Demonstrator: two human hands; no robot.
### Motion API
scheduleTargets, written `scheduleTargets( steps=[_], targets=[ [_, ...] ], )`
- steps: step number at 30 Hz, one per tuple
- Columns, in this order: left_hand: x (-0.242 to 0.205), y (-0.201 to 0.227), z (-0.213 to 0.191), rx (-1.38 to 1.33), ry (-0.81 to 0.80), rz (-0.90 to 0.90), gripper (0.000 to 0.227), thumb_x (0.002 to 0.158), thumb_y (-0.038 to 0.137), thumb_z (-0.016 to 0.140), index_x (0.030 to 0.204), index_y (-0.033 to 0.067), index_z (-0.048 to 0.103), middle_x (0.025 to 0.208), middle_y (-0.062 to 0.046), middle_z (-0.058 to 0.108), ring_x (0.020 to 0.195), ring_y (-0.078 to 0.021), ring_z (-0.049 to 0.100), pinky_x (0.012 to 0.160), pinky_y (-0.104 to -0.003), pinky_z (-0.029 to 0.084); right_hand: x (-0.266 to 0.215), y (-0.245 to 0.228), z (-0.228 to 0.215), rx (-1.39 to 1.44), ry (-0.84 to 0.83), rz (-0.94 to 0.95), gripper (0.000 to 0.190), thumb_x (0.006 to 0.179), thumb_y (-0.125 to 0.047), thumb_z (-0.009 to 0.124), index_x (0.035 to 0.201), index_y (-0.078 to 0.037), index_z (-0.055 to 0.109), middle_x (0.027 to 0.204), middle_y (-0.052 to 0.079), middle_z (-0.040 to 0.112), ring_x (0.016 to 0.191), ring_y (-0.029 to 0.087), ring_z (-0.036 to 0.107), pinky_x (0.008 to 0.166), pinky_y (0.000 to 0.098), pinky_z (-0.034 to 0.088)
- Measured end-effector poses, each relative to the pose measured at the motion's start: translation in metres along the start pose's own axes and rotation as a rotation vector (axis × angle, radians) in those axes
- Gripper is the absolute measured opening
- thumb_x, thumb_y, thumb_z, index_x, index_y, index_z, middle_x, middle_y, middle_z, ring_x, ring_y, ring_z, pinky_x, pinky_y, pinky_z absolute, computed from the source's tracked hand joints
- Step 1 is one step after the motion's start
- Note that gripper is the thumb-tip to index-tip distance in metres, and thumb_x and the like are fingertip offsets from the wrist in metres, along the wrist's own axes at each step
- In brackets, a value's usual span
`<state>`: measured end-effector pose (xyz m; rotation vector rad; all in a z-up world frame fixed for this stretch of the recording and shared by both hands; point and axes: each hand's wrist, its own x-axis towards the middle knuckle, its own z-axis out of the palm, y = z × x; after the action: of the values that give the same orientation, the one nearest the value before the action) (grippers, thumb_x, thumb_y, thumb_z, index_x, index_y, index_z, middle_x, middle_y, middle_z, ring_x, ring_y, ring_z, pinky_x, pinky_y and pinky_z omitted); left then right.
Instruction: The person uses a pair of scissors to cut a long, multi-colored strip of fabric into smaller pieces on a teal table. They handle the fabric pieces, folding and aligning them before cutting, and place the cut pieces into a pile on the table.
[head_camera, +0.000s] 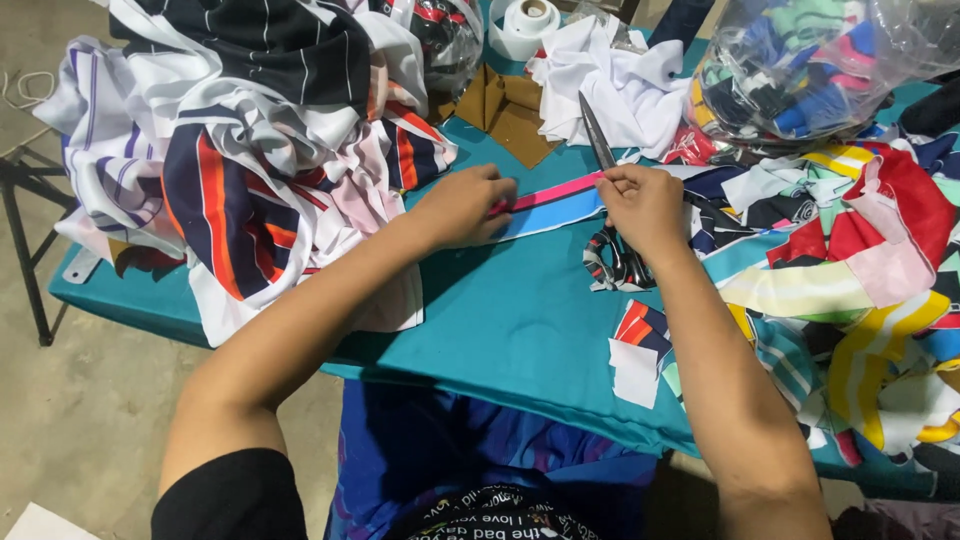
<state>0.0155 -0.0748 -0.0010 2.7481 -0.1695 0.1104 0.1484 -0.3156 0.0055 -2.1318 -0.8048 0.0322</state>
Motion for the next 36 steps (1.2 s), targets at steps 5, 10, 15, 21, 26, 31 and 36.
scheduleTargets(
  steps=[5, 10, 15, 21, 26, 31, 36],
  targets=[
    [0.000, -0.018, -0.014, -0.036, -0.169, -0.090, 0.022, 0.086, 0.017, 0.078, 0.108, 0.0166, 0.075, 0.096, -0.008, 0.071, 0.091, -0.0310, 0.073, 0.079, -0.043, 0.059, -0.002, -0.002, -0.001, -0.001, -0.013, -0.026, 0.018, 0.098, 0.000, 0.068, 0.112, 0.010, 0.074, 0.077, 0.015, 0.074, 0.054, 0.020, 0.069, 0.054, 0.0279, 0.052],
    [-0.004, -0.010, -0.034, -0.204, -0.284, -0.128, 0.021, 0.084, 0.016, 0.074, 0.105, 0.0156, 0.077, 0.097, -0.010, 0.076, 0.095, -0.0330, 0.074, 0.087, -0.045, 0.057, -0.004, -0.008, -0.005, 0.032, 0.010, -0.009, 0.017, 0.098, 0.000, 0.068, 0.111, 0.011, 0.073, 0.068, 0.013, 0.071, 0.048, 0.018, 0.066, 0.049, 0.0238, 0.050],
    [-0.008, -0.002, -0.042, -0.330, -0.238, -0.163, 0.029, 0.083, 0.017, 0.079, 0.108, 0.0040, 0.077, 0.097, -0.018, 0.077, 0.093, -0.0389, 0.074, 0.088, -0.047, 0.057, 0.006, 0.017, 0.002, 0.037, 0.041, -0.012, 0.015, 0.097, 0.002, 0.068, 0.108, 0.010, 0.074, 0.067, 0.013, 0.070, 0.047, 0.018, 0.065, 0.047, 0.0239, 0.048],
    [-0.013, -0.008, -0.046, -0.406, -0.240, -0.150, 0.017, 0.078, 0.018, 0.084, 0.089, 0.0073, 0.077, 0.082, -0.009, 0.077, 0.081, -0.0308, 0.073, 0.082, -0.039, 0.057, 0.004, 0.012, 0.002, -0.002, 0.043, -0.032, 0.014, 0.097, 0.003, 0.069, 0.109, 0.009, 0.075, 0.073, 0.013, 0.072, 0.055, 0.019, 0.069, 0.053, 0.0250, 0.050],
    [-0.017, -0.023, -0.041, -0.393, -0.255, -0.172, 0.014, 0.077, 0.020, 0.086, 0.084, 0.0106, 0.077, 0.077, -0.007, 0.076, 0.075, -0.0254, 0.072, 0.075, -0.035, 0.056, 0.005, 0.010, 0.002, -0.038, 0.044, -0.031, 0.014, 0.098, 0.003, 0.069, 0.109, 0.009, 0.074, 0.074, 0.013, 0.073, 0.055, 0.020, 0.069, 0.054, 0.0254, 0.051],
    [-0.021, -0.026, -0.043, -0.385, -0.296, -0.192, 0.015, 0.078, 0.023, 0.086, 0.084, 0.0118, 0.078, 0.075, -0.006, 0.075, 0.072, -0.0229, 0.071, 0.072, -0.034, 0.056, 0.001, 0.006, 0.000, -0.035, 0.037, -0.027, 0.014, 0.097, 0.004, 0.070, 0.109, 0.010, 0.074, 0.076, 0.014, 0.073, 0.057, 0.020, 0.070, 0.055, 0.0261, 0.052],
    [-0.026, -0.015, -0.058, -0.497, -0.424, -0.291, 0.018, 0.090, 0.021, 0.075, 0.080, 0.0057, 0.077, 0.060, -0.005, 0.072, 0.051, -0.0153, 0.067, 0.069, -0.026, 0.054, 0.004, 0.013, 0.003, -0.048, 0.049, -0.043, 0.013, 0.097, 0.004, 0.070, 0.108, 0.009, 0.075, 0.077, 0.014, 0.073, 0.059, 0.021, 0.070, 0.057, 0.0286, 0.053]
  ],
)
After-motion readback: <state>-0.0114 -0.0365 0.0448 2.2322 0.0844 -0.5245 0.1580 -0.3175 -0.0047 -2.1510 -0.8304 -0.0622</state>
